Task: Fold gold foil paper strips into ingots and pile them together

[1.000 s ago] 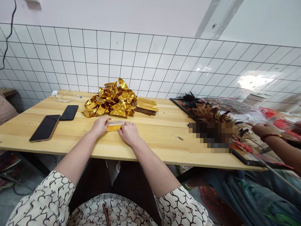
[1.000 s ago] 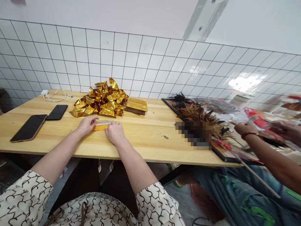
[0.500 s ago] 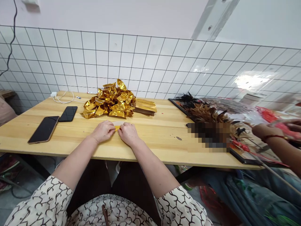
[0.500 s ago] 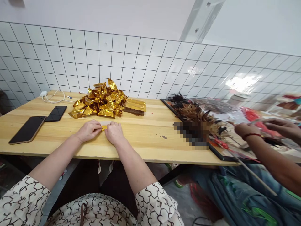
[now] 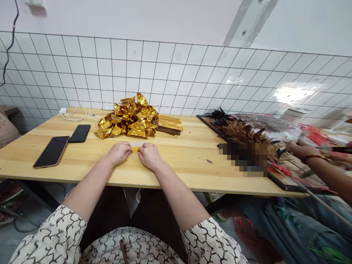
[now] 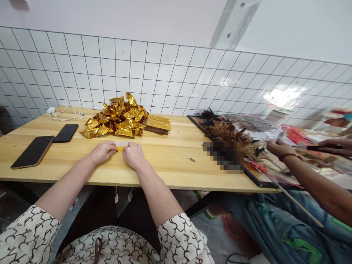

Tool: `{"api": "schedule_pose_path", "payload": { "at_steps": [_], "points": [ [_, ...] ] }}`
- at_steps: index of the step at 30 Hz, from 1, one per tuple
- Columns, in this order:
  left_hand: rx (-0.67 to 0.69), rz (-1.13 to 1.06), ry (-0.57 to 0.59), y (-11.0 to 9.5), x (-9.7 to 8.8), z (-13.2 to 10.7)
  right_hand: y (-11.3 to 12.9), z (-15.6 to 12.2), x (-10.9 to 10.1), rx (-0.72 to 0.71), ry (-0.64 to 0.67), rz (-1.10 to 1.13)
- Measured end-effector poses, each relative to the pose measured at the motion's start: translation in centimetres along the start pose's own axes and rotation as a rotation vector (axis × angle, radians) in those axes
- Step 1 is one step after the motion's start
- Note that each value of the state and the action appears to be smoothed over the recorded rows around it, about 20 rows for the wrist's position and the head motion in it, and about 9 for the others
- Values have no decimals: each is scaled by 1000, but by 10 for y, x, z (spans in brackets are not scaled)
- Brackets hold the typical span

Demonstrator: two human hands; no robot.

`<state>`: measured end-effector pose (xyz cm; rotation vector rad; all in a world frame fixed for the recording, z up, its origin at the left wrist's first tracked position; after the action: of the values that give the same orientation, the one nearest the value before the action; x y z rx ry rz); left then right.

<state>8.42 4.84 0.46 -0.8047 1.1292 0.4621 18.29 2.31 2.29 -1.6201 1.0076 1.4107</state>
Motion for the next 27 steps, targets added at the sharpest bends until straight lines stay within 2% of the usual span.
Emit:
{"api": "schedule_pose_path", "payload": {
  "at_steps": [4,10,14,19,22,27],
  "points": [
    [-34,27,-8,5,-2,-2,-18,0,0,134,19,24],
    [-43,14,-3,-3,5,-4,-22,1,2,153,34,34],
    [-52,-7,99,-13,23,-7,-20,2,3,142,36,26],
    [-142,-50,239,-13,41,-11,-21,3,2,141,16,25],
    [-145,-61,239,-13,41,-10,-14,3,-3,76,-37,56],
    [-142,-50,222,-12,41,-7,10,2,0,-217,-57,184]
  ]
}}
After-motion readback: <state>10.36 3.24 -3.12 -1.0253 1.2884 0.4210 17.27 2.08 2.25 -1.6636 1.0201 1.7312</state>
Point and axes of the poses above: each hand's wrist, its own z-axis towards the middle knuckle, its own x-axis out of the palm, y = z × x, the point moved 8 cm from there along z, towards the middle knuckle, and after that the axes turned 12 degrees about y, right-handed, at the moved point
